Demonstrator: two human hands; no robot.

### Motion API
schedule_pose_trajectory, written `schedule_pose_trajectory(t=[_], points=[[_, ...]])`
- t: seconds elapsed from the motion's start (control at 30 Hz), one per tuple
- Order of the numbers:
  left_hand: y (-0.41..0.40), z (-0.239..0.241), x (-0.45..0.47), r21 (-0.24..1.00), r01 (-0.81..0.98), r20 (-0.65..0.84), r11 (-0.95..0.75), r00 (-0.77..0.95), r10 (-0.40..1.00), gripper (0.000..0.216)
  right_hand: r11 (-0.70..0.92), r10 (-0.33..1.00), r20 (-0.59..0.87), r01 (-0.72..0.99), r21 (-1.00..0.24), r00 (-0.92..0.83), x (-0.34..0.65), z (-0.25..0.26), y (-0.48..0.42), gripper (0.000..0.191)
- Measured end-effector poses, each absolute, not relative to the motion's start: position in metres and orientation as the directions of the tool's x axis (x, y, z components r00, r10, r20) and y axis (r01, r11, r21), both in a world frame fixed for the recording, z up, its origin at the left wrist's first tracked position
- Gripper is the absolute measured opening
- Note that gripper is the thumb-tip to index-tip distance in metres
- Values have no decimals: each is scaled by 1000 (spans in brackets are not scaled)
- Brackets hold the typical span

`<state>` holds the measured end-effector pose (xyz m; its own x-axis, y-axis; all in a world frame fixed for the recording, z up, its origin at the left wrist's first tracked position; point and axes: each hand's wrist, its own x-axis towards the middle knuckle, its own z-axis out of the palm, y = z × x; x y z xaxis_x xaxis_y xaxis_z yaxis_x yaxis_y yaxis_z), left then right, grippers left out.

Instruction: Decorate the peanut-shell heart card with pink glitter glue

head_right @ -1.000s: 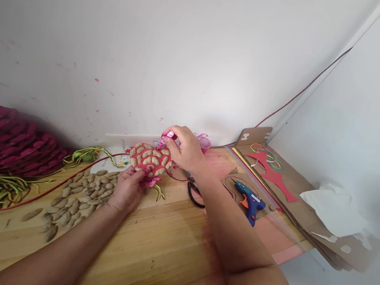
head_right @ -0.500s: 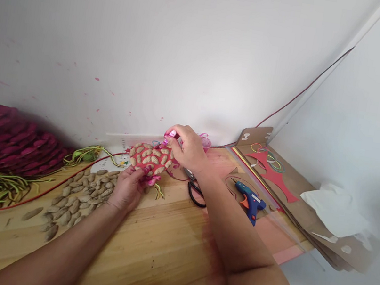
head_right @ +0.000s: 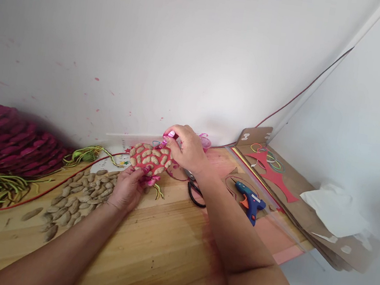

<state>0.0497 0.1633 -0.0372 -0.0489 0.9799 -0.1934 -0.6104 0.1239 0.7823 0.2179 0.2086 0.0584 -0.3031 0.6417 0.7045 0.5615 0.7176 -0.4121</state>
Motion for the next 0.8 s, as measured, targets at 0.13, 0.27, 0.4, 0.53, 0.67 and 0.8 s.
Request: schedule_pose_trajectory(t=[0.13, 0.27, 0.4, 0.53, 0.67, 0.8], points=[[163, -37, 50, 783, -612, -179, 112, -49, 983, 41, 711, 649, 695, 573, -408, -310, 216, 59, 207, 11], [163, -36, 51, 770, -627, -197, 119, -57, 979, 42, 712, 646, 694, 580, -396, -319, 217, 59, 207, 12], [163, -37, 50, 774, -622, -191, 116, -56, 980, 41, 719, 636, 710, 564, -405, -302, 219, 59, 209, 11], [163, -38, 50, 779, -616, -187, 117, -49, 981, 42, 711, 650, 693, 572, -409, -312, 218, 59, 208, 11], [163, -37, 51, 771, -626, -191, 116, -54, 980, 44, 707, 648, 703, 575, -412, -292, 218, 58, 210, 11], [163, -35, 51, 759, -641, -203, 113, -67, 977, 44, 713, 643, 717, 552, -432, -269, 220, 58, 211, 11]])
